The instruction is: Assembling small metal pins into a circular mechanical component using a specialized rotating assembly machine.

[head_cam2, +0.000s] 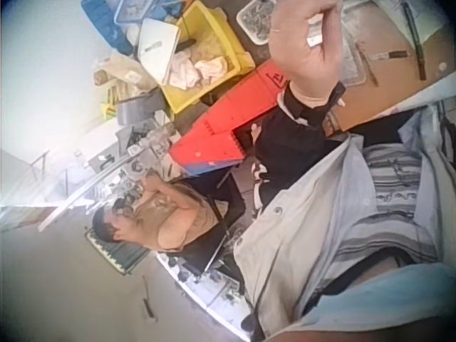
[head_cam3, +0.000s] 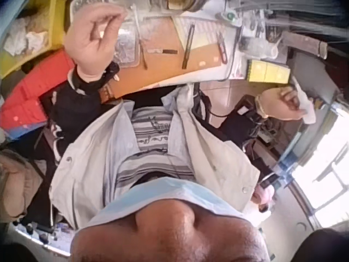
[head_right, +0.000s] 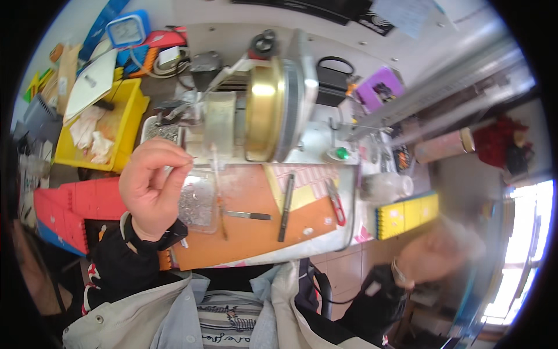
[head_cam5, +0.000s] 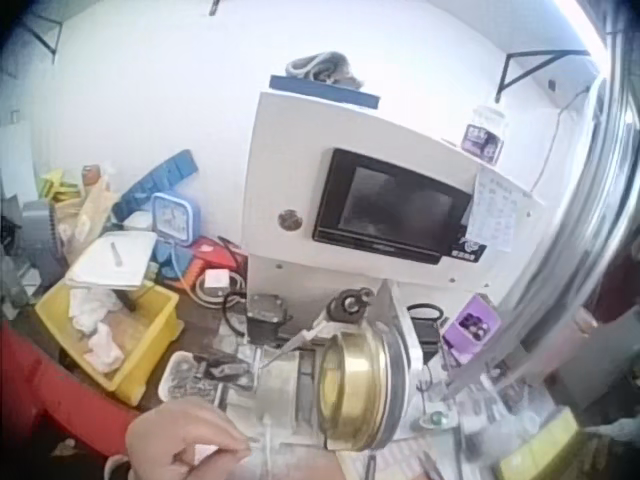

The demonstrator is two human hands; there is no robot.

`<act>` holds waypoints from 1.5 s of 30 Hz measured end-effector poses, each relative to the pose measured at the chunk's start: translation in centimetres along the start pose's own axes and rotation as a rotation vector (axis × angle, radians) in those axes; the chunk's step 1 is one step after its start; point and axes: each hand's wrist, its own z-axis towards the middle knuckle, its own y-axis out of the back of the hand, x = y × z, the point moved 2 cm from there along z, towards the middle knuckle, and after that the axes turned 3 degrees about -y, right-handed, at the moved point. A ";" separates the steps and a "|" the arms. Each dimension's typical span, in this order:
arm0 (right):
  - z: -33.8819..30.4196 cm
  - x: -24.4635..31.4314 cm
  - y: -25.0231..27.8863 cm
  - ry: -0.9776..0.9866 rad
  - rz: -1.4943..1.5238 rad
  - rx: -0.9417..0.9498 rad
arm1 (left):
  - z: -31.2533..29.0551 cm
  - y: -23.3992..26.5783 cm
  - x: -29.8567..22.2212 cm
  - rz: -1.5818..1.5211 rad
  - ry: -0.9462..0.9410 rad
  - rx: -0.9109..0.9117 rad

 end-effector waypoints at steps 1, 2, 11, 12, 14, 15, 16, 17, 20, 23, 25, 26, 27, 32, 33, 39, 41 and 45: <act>-1.5 0.8 -5.9 0.053 -0.079 0.055 | 0.1 0.1 0.1 0.025 0.010 -0.001; -2.5 0.6 -7.9 0.105 -0.020 0.232 | 0.2 0.4 -0.3 0.029 -0.027 0.055; -12.3 -8.3 -21.0 -0.234 0.286 0.357 | 0.9 0.8 -0.2 0.113 -0.150 0.179; -13.0 -9.2 -21.5 -0.187 0.252 0.347 | 0.9 0.9 -0.1 0.112 -0.151 0.185; -13.8 -9.9 -22.3 -0.151 0.220 0.345 | 1.2 1.4 -0.4 0.112 -0.129 0.218; -14.1 -9.7 -22.4 -0.099 0.150 0.349 | 1.3 1.5 -0.5 0.108 -0.114 0.253; -14.6 -9.6 -22.4 -0.048 0.075 0.353 | 1.3 1.5 -0.6 0.105 -0.104 0.252; -14.8 -9.6 -22.6 -0.053 0.076 0.313 | 1.2 1.5 -0.7 0.121 -0.094 0.275; -15.0 -10.3 -22.5 -0.023 0.199 0.255 | 1.1 1.8 -1.0 0.141 -0.061 0.312; -15.2 -9.9 -22.1 -0.053 0.173 0.284 | 0.9 1.6 -1.0 0.144 -0.047 0.325; -15.4 -9.7 -22.0 -0.045 0.083 0.270 | 0.8 1.5 -0.9 0.149 -0.048 0.322; -15.4 -9.6 -22.1 -0.041 0.039 0.264 | 0.8 1.5 -0.8 0.151 -0.053 0.330; -15.4 -9.5 -22.2 -0.035 -0.004 0.258 | 0.9 1.5 -0.9 0.152 -0.059 0.337; -15.5 -9.5 -22.8 -0.059 0.131 0.207 | 1.0 1.3 -1.3 0.170 -0.029 0.332; -15.6 -9.3 -22.8 -0.061 0.069 0.196 | 1.0 1.3 -1.4 0.175 -0.022 0.333; -15.3 -9.8 -22.7 -0.013 0.119 0.264 | 0.8 1.3 -1.4 0.178 -0.015 0.324; -15.4 -9.9 -22.5 -0.027 0.102 0.255 | 0.8 1.2 -1.3 0.184 -0.010 0.326; -15.4 -9.0 -22.0 -0.001 -0.101 0.261 | 1.0 1.2 -1.4 0.159 -0.024 0.322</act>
